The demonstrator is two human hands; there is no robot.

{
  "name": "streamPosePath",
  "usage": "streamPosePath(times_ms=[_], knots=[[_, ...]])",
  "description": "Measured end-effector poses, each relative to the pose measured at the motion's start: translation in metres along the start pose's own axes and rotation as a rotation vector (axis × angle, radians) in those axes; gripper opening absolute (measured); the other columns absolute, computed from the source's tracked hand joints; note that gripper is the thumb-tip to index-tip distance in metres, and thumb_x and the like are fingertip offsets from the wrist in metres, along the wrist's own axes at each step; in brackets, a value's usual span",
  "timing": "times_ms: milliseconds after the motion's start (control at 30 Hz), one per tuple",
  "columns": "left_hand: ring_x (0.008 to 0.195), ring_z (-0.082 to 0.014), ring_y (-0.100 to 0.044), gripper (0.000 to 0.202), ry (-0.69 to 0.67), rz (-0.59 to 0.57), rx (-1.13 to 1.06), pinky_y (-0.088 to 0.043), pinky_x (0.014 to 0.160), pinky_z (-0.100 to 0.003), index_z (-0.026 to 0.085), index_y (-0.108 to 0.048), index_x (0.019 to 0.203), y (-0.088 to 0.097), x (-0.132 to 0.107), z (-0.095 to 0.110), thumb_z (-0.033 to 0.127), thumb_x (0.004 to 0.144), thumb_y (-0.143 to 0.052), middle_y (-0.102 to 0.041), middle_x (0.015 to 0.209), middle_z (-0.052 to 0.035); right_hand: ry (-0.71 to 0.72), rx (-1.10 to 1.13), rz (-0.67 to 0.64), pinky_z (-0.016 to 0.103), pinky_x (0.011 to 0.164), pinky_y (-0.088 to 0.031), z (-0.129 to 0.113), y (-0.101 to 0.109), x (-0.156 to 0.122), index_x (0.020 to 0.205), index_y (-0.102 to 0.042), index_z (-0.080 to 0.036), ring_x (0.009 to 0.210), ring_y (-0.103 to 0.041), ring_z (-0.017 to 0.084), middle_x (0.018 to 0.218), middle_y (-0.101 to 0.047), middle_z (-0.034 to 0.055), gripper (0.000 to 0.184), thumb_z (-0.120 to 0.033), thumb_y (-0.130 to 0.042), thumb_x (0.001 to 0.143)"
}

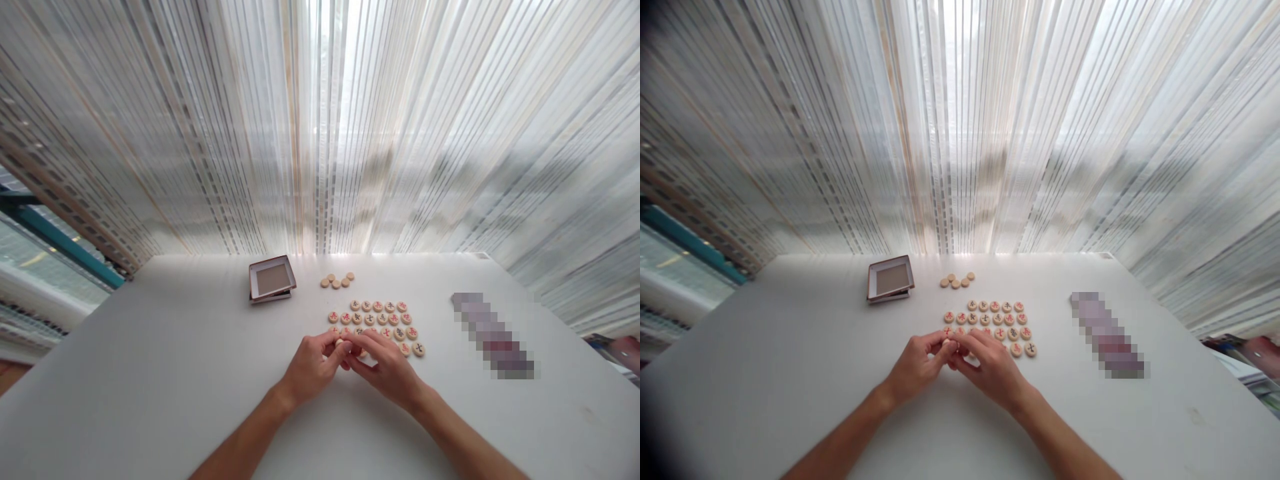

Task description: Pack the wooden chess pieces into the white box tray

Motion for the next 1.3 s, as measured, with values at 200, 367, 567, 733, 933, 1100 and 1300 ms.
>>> streamPosePath(times_ms=[200, 367, 567, 733, 933, 1100, 1300], knots=[[0.076, -0.0181, -0.067, 0.042, -0.041, 0.013, 0.106, -0.05, 0.073, -0.025, 0.018, -0.075, 0.099, 0.001, -0.002, 0.004, 0.047, 0.101, -0.044, -0.073, 0.082, -0.0041, -0.007, 0.004, 0.05, 0.028, 0.064, -0.053, 0.0, 0.003, 0.002, 0.118, -0.067, -0.027, 0.068, -0.06, 0.016, 0.078, -0.062, 0.0016, 0.027, -0.026, -0.069, 0.091], [0.071, -0.0178, -0.064, 0.05, -0.018, 0.018, 0.081, -0.049, 0.069, -0.025, 0.017, -0.073, 0.089, 0.0, -0.004, 0.003, 0.05, 0.102, -0.038, -0.07, 0.077, -0.0049, 0.008, 0.006, 0.099, 0.033, 0.069, -0.056, -0.003, 0.008, 0.003, 0.118, -0.068, -0.029, 0.079, -0.062, 0.02, 0.087, -0.063, 0.0046, 0.032, -0.024, -0.072, 0.087], [0.072, -0.0184, -0.065, 0.048, -0.011, -0.001, 0.014, -0.051, 0.07, -0.027, 0.017, -0.073, 0.098, -0.002, -0.003, 0.004, 0.051, 0.102, -0.039, -0.071, 0.077, -0.0046, 0.046, 0.017, 0.119, 0.037, 0.076, -0.058, -0.01, 0.011, 0.007, 0.124, -0.065, -0.029, 0.087, -0.063, 0.022, 0.096, -0.064, 0.0065, 0.043, -0.018, -0.073, 0.084], [0.083, -0.0195, -0.07, 0.036, -0.054, -0.005, -0.001, -0.054, 0.076, -0.027, 0.018, -0.073, 0.108, -0.001, 0.0, 0.007, 0.044, 0.099, -0.05, -0.074, 0.09, -0.0053, 0.046, 0.04, 0.123, 0.037, 0.078, -0.059, -0.009, 0.011, 0.009, 0.127, -0.063, -0.03, 0.088, -0.065, 0.022, 0.097, -0.068, 0.006, 0.044, -0.013, -0.066, 0.087], [0.08, -0.019, -0.072, 0.034, -0.054, 0.035, 0.007, -0.054, 0.076, -0.027, 0.02, -0.074, 0.11, 0.002, 0.002, 0.005, 0.043, 0.099, -0.051, -0.076, 0.092, -0.0051, 0.032, 0.061, 0.131, 0.038, 0.08, -0.059, -0.001, 0.009, 0.006, 0.126, -0.063, -0.03, 0.091, -0.066, 0.022, 0.101, -0.069, 0.0062, 0.04, -0.012, -0.062, 0.09], [0.077, -0.0179, -0.069, 0.043, -0.018, 0.035, 0.017, -0.052, 0.074, -0.027, 0.018, -0.076, 0.102, 0.002, 0.002, -0.001, 0.045, 0.103, -0.043, -0.076, 0.085, -0.0054, 0.014, 0.09, 0.122, 0.039, 0.083, -0.058, -0.001, 0.009, 0.006, 0.124, -0.063, -0.028, 0.095, -0.065, 0.022, 0.103, -0.069, 0.007, 0.035, -0.013, -0.061, 0.092], [0.076, -0.0177, -0.069, 0.045, 0.008, -0.014, -0.096, -0.053, 0.069, -0.027, 0.015, -0.074, 0.106, -0.001, 0.004, -0.005, 0.047, 0.103, -0.042, -0.075, 0.089, -0.008, -0.058, 0.158, 0.099, 0.036, 0.081, -0.058, 0.001, 0.009, 0.004, 0.122, -0.063, -0.026, 0.093, -0.066, 0.021, 0.104, -0.067, 0.0077, 0.03, -0.015, -0.058, 0.095]])
Point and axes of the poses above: each hand's wrist, its own x-axis towards the middle knuckle, its own y-axis out of the back of the hand, z = x × y, the point moved 4 cm from there along x, towards the middle knuckle
